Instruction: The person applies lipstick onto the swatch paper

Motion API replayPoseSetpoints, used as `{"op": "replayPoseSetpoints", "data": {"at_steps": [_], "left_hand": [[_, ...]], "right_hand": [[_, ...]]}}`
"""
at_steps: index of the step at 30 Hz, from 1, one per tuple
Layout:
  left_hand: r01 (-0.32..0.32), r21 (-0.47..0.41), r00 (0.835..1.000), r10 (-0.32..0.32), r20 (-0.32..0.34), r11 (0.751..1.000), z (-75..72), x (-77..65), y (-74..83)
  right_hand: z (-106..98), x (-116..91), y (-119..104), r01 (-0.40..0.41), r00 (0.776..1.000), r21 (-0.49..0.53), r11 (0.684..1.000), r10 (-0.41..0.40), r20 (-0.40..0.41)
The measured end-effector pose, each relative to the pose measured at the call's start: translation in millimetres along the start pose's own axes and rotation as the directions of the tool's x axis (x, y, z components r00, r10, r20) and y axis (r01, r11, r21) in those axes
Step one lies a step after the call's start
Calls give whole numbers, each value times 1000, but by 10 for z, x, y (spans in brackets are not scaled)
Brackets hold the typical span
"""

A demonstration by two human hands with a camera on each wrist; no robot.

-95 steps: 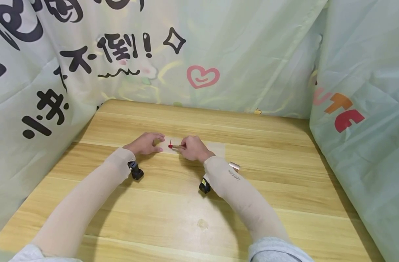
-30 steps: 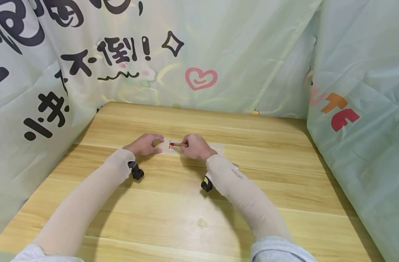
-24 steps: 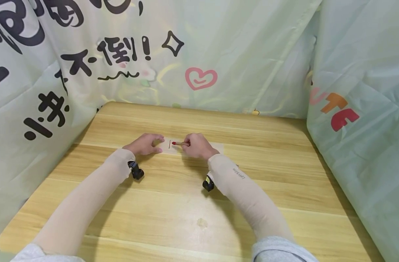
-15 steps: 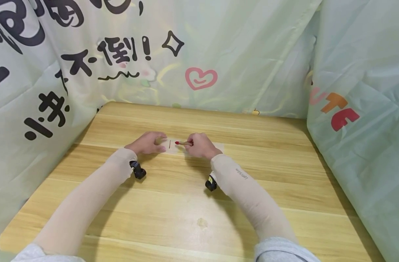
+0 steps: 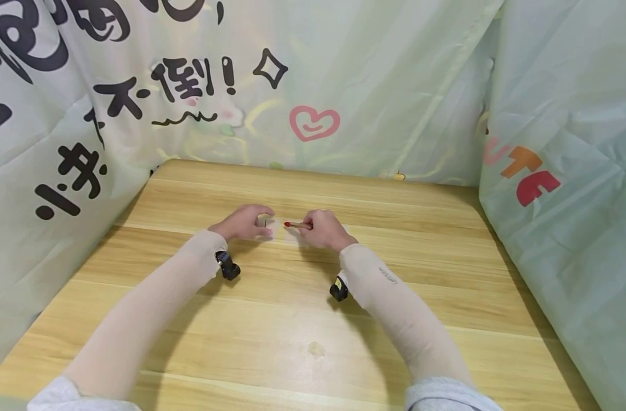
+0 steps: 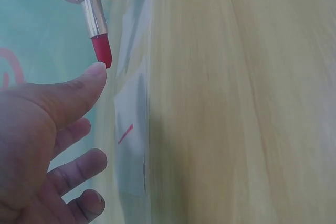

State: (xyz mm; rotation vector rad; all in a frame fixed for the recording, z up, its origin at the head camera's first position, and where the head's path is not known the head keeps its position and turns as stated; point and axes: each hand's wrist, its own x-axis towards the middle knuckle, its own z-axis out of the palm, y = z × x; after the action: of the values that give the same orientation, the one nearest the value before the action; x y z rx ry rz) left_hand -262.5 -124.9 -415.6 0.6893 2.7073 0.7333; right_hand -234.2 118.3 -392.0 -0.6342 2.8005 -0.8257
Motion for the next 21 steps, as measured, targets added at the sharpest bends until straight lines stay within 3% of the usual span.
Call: {"op": "replayPoseSetpoints", "data": {"at_steps": [21], "left_hand": [[-11,2,1000,11,19,1000,135,147,214]], "right_hand": [[-50,-84,192,-27,999,-13,1000,27,-25]]}}
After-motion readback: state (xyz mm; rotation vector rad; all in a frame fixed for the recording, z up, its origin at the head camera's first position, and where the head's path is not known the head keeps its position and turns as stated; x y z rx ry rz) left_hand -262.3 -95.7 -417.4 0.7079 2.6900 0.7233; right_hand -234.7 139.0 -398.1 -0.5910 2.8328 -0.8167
